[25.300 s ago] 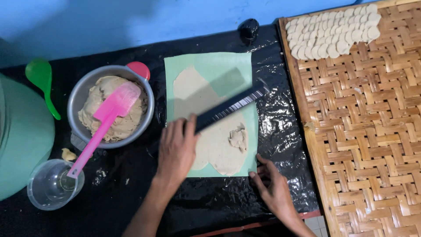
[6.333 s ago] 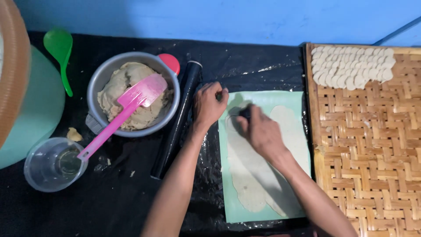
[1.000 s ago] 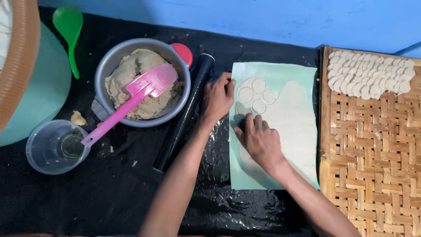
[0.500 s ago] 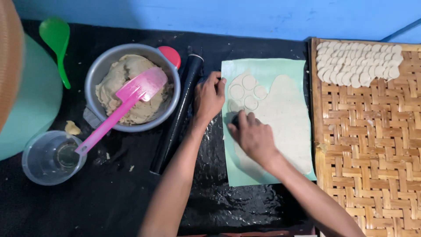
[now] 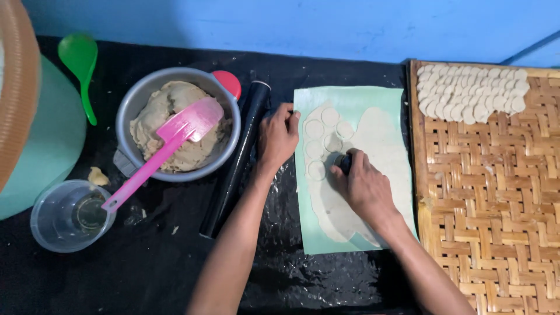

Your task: The person is rolling out dough and cutting it into small circular shapes using a round cutter.

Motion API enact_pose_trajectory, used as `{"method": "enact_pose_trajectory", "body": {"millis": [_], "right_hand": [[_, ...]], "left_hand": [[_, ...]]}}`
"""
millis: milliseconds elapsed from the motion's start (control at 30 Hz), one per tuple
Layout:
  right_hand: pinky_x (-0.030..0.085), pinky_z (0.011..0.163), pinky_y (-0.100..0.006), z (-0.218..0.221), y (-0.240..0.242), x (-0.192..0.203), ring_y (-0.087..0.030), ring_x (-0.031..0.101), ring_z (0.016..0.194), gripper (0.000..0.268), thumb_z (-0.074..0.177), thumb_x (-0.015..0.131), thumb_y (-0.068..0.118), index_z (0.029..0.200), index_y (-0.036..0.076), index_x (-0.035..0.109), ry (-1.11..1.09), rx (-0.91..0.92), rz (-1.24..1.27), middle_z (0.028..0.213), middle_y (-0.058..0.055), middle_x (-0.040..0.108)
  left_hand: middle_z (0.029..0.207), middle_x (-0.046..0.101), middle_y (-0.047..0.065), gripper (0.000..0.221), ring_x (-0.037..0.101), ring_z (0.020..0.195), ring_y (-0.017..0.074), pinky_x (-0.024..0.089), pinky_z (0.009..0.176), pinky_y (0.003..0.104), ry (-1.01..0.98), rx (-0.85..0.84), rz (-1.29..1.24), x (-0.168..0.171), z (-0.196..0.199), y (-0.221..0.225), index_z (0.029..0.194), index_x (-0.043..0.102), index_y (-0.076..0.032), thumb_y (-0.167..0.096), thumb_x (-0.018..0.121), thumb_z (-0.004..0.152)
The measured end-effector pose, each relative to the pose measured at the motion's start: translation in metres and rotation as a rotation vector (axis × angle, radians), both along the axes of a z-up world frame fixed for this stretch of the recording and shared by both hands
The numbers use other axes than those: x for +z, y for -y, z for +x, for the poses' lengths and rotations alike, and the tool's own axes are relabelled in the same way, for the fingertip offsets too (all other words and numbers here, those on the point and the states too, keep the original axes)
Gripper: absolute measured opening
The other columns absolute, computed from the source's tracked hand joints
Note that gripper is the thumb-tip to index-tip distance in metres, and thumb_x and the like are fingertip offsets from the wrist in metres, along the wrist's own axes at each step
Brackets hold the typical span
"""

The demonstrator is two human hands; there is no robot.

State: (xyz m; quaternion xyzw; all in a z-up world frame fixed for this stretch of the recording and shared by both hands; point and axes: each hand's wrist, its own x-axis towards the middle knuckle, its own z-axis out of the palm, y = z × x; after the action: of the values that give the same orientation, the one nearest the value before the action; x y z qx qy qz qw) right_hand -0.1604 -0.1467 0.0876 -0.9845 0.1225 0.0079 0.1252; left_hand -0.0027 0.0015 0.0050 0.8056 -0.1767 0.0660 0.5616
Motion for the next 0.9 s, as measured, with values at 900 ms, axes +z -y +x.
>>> {"method": "enact_pose_trajectory", "body": {"millis": [900], "right_hand": [[0.054,0.043,-0.043,0.013,0.000,-0.015,-0.033,0.070,0.056,0.049,0.104,0.045,0.049,0.113,0.001,0.051,0.007,0.122,-0.262,0.084,-0.019,0.067]], "left_hand": [[0.081,0.070,0.014,0.015,0.070,0.076,0.0330,0.051,0.066,0.043,0.064,-0.035,-0.063,-0.001,0.002,0.000,0.109,0.066,-0.002,-0.011,0.063,0.098]]}}
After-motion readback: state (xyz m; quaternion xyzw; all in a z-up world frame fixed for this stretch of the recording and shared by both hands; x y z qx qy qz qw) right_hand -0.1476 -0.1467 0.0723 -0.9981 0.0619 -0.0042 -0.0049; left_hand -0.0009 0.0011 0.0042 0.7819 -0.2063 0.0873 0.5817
